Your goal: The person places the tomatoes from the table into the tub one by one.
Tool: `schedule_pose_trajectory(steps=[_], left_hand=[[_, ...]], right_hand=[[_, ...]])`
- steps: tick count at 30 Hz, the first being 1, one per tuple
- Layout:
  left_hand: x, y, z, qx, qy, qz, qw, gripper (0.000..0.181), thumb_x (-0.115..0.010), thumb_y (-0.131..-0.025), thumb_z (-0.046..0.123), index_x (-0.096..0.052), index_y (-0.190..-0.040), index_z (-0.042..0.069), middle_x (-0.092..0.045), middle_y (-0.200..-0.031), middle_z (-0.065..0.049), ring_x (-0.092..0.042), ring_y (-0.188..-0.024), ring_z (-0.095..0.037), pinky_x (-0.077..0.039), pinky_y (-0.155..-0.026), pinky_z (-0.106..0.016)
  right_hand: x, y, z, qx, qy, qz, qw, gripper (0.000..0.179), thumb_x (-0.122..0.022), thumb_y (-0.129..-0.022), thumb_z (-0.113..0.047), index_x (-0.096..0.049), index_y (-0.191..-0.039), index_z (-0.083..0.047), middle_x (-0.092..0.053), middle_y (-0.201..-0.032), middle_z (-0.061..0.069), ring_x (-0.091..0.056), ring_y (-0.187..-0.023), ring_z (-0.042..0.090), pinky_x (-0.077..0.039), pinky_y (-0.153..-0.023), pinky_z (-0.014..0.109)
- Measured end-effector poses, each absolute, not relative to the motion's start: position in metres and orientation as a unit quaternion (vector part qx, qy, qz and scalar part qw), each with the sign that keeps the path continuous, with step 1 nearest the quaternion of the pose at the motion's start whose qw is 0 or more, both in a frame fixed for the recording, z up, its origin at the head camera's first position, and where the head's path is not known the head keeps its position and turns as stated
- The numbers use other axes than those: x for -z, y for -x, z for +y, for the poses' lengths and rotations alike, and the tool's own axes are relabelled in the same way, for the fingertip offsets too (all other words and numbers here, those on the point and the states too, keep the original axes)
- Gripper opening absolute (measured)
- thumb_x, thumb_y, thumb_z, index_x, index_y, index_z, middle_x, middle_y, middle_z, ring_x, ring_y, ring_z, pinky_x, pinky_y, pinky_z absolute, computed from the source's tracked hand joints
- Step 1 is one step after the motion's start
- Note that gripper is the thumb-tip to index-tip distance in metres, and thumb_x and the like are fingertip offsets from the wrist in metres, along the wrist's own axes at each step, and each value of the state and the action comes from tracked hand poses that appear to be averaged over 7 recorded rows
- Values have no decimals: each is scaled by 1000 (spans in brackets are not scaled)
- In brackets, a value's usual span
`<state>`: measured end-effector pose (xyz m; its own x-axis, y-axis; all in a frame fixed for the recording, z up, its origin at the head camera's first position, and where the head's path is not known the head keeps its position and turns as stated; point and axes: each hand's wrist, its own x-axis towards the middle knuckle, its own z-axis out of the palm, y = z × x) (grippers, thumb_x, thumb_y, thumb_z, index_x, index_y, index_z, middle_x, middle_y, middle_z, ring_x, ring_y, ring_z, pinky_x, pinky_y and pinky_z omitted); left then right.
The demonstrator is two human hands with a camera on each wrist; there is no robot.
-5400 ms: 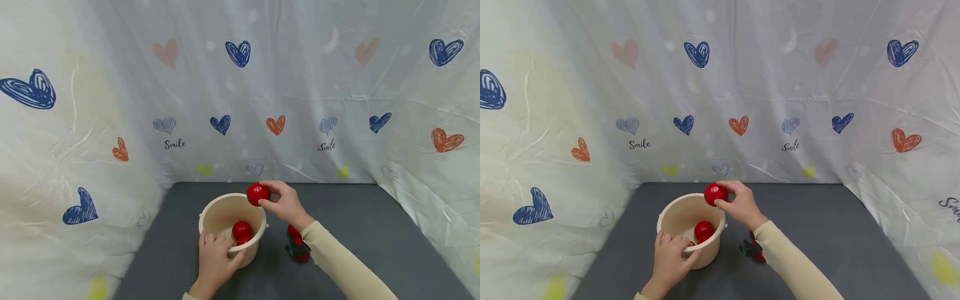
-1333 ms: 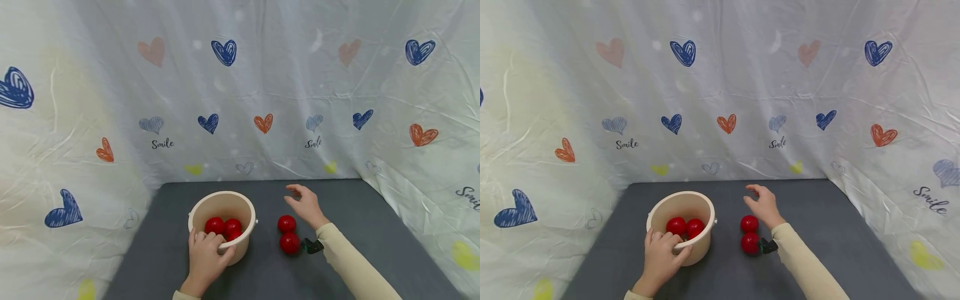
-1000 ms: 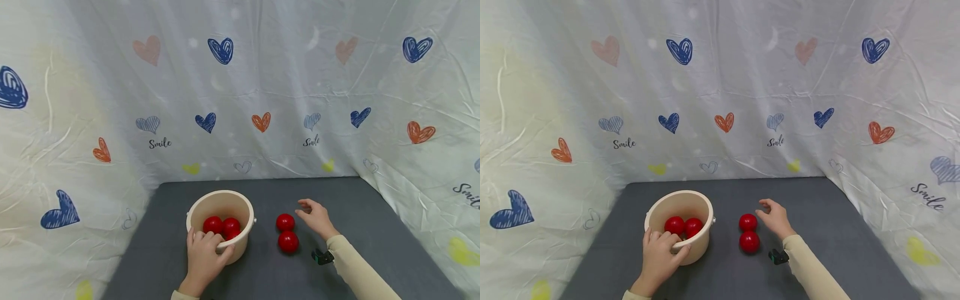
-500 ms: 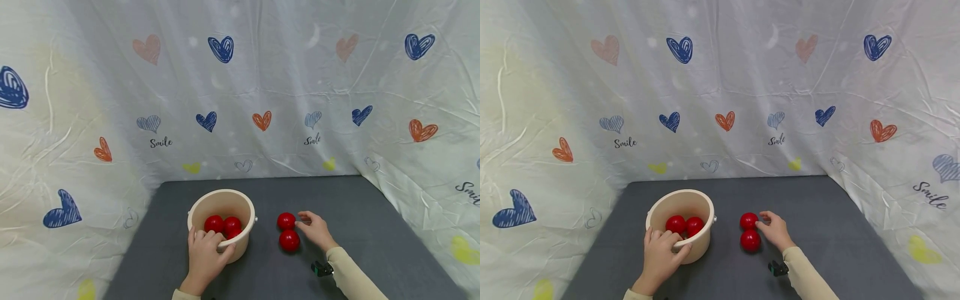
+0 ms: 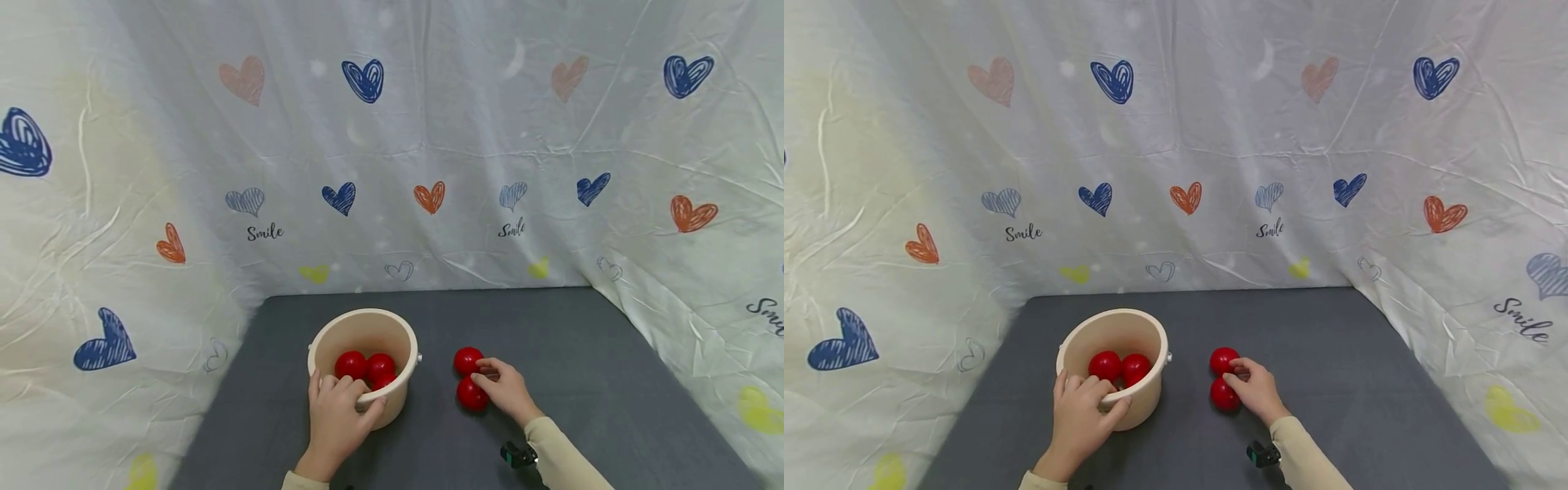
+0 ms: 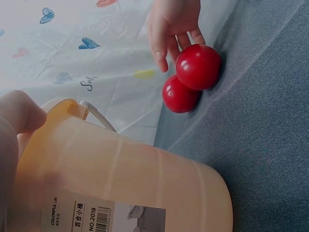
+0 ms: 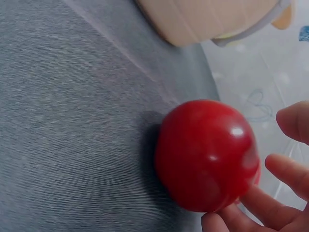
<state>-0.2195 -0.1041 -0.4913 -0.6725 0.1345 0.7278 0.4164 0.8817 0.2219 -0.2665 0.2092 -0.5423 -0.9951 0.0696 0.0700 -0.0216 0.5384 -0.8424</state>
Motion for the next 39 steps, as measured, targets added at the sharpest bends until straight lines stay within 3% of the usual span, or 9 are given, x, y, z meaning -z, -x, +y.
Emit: schedule_pose_trajectory(steps=[15,24,32,39], left_hand=[[491,219,-104,193,153,-897,367,17,-78,-69,30,-66,-66,18,-63,-66,-2,-51,-72,-23,-34,-105,-73],[492,220,-104,193,156,-895,372,18,-78,-69,28,-64,-65,18,-62,-65,-1,-50,-71,-22,-35,-104,-72],[492,219,-104,194,155,-896,368,19,-80,-68,28,-65,-65,18,-62,-65,-1,-49,-71,-22,-35,-105,-72],[492,219,-104,197,154,-897,365,19,-80,-68,29,-65,-66,18,-63,-66,-2,-50,-71,-23,-35,-105,-73]], right_hand=[[555,262,207,-485,18,-874,31,27,-70,-92,-21,-70,-117,-10,-72,-117,10,-68,-105,26,-59,-90,44],[554,261,205,-525,35,-850,12,29,-70,-91,-19,-70,-118,-10,-70,-115,11,-66,-93,19,-58,-60,31],[552,262,205,-525,36,-850,21,27,-70,-89,-16,-71,-115,-9,-71,-111,11,-65,-89,18,-59,-60,32],[526,267,207,-506,22,-861,42,29,-70,-89,-18,-72,-116,-12,-72,-115,11,-65,-95,21,-61,-70,35]])
